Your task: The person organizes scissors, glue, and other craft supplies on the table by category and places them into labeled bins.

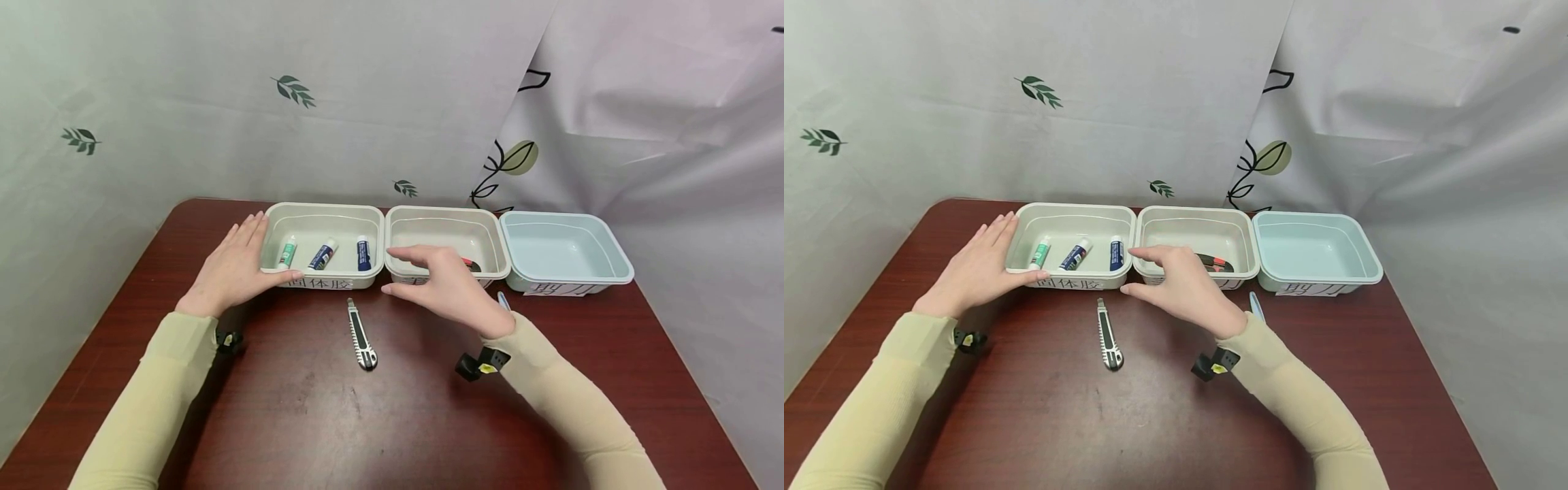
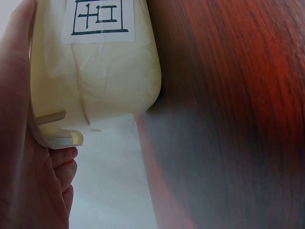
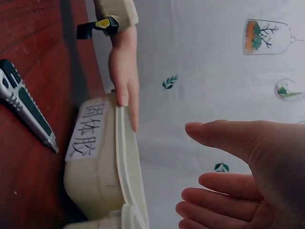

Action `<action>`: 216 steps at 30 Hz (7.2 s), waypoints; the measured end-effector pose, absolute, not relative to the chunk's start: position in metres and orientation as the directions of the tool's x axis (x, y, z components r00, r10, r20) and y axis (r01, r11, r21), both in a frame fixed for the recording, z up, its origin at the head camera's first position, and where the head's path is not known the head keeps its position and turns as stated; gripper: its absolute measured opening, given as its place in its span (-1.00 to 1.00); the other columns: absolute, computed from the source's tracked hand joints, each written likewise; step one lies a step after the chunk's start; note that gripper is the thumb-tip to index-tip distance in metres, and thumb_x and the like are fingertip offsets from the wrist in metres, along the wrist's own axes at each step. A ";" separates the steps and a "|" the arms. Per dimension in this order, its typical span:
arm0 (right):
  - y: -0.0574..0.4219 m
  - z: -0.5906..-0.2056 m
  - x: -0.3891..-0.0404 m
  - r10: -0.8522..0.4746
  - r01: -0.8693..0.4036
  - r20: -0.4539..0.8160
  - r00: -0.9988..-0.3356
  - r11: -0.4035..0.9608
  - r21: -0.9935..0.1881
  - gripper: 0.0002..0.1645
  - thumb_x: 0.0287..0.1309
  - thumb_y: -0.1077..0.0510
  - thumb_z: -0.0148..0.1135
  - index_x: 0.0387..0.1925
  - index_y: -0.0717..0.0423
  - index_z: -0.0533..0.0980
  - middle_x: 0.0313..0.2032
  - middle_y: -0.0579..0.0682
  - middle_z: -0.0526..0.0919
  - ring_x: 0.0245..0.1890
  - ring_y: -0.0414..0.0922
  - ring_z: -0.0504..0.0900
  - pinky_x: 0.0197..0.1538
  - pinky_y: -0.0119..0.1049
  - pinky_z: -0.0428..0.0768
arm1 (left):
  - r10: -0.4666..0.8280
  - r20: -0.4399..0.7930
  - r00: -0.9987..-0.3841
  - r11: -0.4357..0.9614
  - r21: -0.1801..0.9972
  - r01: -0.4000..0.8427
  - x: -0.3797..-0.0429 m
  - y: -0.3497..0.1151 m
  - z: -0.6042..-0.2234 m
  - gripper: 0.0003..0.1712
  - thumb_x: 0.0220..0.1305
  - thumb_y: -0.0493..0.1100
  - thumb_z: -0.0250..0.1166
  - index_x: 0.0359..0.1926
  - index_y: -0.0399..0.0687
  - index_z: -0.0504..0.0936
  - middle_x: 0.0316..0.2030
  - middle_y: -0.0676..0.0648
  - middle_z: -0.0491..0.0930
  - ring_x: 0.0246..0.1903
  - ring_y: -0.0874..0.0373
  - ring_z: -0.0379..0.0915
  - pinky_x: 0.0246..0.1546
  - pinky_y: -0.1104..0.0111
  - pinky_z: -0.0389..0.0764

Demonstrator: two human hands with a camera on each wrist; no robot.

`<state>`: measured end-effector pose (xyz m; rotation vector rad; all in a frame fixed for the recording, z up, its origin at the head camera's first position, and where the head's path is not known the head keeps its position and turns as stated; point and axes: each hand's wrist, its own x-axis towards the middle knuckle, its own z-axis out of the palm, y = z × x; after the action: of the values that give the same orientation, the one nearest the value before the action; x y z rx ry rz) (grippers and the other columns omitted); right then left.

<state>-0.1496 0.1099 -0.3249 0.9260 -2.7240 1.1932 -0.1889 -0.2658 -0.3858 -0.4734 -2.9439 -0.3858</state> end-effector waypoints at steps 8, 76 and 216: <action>0.101 -0.342 -0.143 -0.564 -0.558 0.235 -0.791 0.510 -0.655 -0.34 0.10 0.00 0.56 0.21 0.17 0.62 0.07 -0.07 0.70 0.10 -0.16 0.64 0.18 -0.31 0.55 | 0.288 0.168 -0.943 0.918 0.231 0.321 -0.188 -0.266 -0.386 0.43 0.12 0.58 0.27 0.56 -0.42 -0.05 0.53 -0.41 -0.03 0.53 -0.24 -0.16 0.53 0.02 -0.17; 0.054 -0.411 -0.114 -0.679 -0.607 0.066 -0.731 0.603 -0.517 -0.17 -0.01 -0.01 0.62 0.30 0.14 0.54 0.14 -0.04 0.65 0.12 -0.12 0.55 0.16 -0.23 0.52 | 0.292 0.160 -0.943 0.918 0.231 0.323 -0.188 -0.265 -0.386 0.44 0.13 0.58 0.26 0.56 -0.44 -0.06 0.53 -0.42 -0.04 0.53 -0.26 -0.18 0.54 0.04 -0.20; 0.156 -0.347 -0.151 -0.514 -0.565 0.255 -0.819 0.644 -0.515 -0.61 0.12 0.24 0.50 0.03 0.12 0.72 -0.10 -0.06 0.74 -0.08 -0.13 0.69 0.01 -0.13 0.64 | 0.278 0.156 -0.948 0.921 0.237 0.309 -0.189 -0.267 -0.387 0.46 0.10 0.60 0.25 0.57 -0.40 -0.07 0.54 -0.39 -0.05 0.54 -0.23 -0.19 0.53 0.02 -0.20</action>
<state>-0.1513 0.1560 -0.3468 0.9108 -2.7706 0.9133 -0.1887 -0.2666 -0.3875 -0.4547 -2.9618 -0.3942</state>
